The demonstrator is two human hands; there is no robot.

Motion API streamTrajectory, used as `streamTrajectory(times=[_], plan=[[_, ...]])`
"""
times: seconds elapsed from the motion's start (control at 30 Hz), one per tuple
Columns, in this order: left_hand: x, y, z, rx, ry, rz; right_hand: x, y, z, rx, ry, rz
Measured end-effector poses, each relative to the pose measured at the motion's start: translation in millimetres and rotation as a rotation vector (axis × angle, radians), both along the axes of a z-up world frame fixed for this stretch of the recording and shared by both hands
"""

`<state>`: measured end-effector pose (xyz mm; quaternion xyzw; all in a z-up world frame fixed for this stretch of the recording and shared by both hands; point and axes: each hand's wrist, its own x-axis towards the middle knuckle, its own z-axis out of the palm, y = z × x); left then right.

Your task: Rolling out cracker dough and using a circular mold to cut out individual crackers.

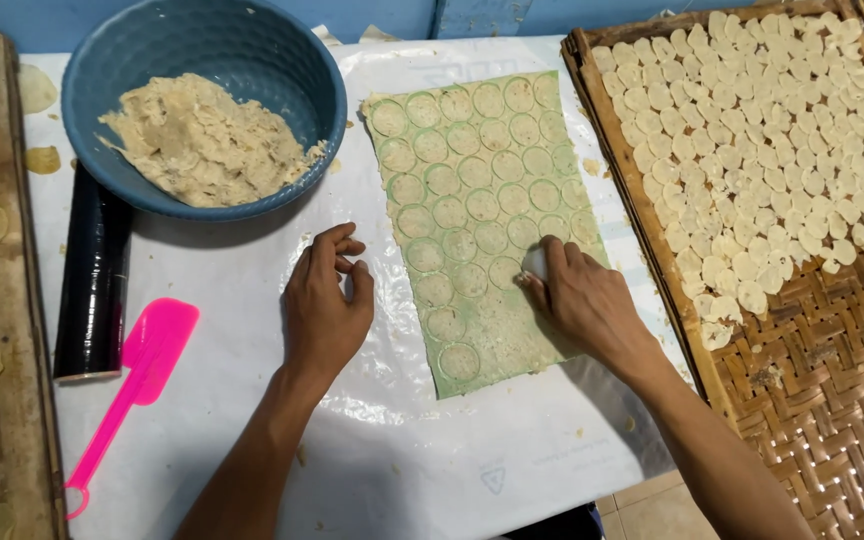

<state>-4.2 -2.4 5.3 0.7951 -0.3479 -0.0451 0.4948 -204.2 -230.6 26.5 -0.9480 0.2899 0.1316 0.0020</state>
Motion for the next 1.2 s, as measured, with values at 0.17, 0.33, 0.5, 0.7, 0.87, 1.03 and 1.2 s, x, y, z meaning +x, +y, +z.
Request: streamTrajectory(times=[0.17,0.33,0.5,0.7,0.87,1.03,1.2], plan=[[-0.1,-1.9,-3.9,-0.018,-0.017,0.003,-0.6,-0.3,1.3,-0.058,0.042,0.039],[0.1,-3.4,-3.2,-0.026,-0.026,0.008,-4.0,-10.0,-7.2,-0.063,0.04,0.073],[-0.7,-1.2,-2.2,-0.041,-0.021,0.007,-2.5,-8.5,0.1,-0.031,0.056,0.065],[-2.5,1.5,-1.3,-0.036,-0.005,0.009,-19.6,-15.5,24.7,0.116,-0.188,-0.171],[-2.8,-0.5,0.6,-0.024,-0.004,0.001,-37.5,-25.7,20.4,0.099,-0.115,-0.152],[-1.6,-1.1,-1.3,-0.014,-0.002,0.004,-30.3,-25.3,19.0,0.083,-0.082,-0.083],[-1.4,-3.1,-3.1,-0.018,0.004,0.003,-22.9,-23.6,22.5,0.024,0.0,-0.044]])
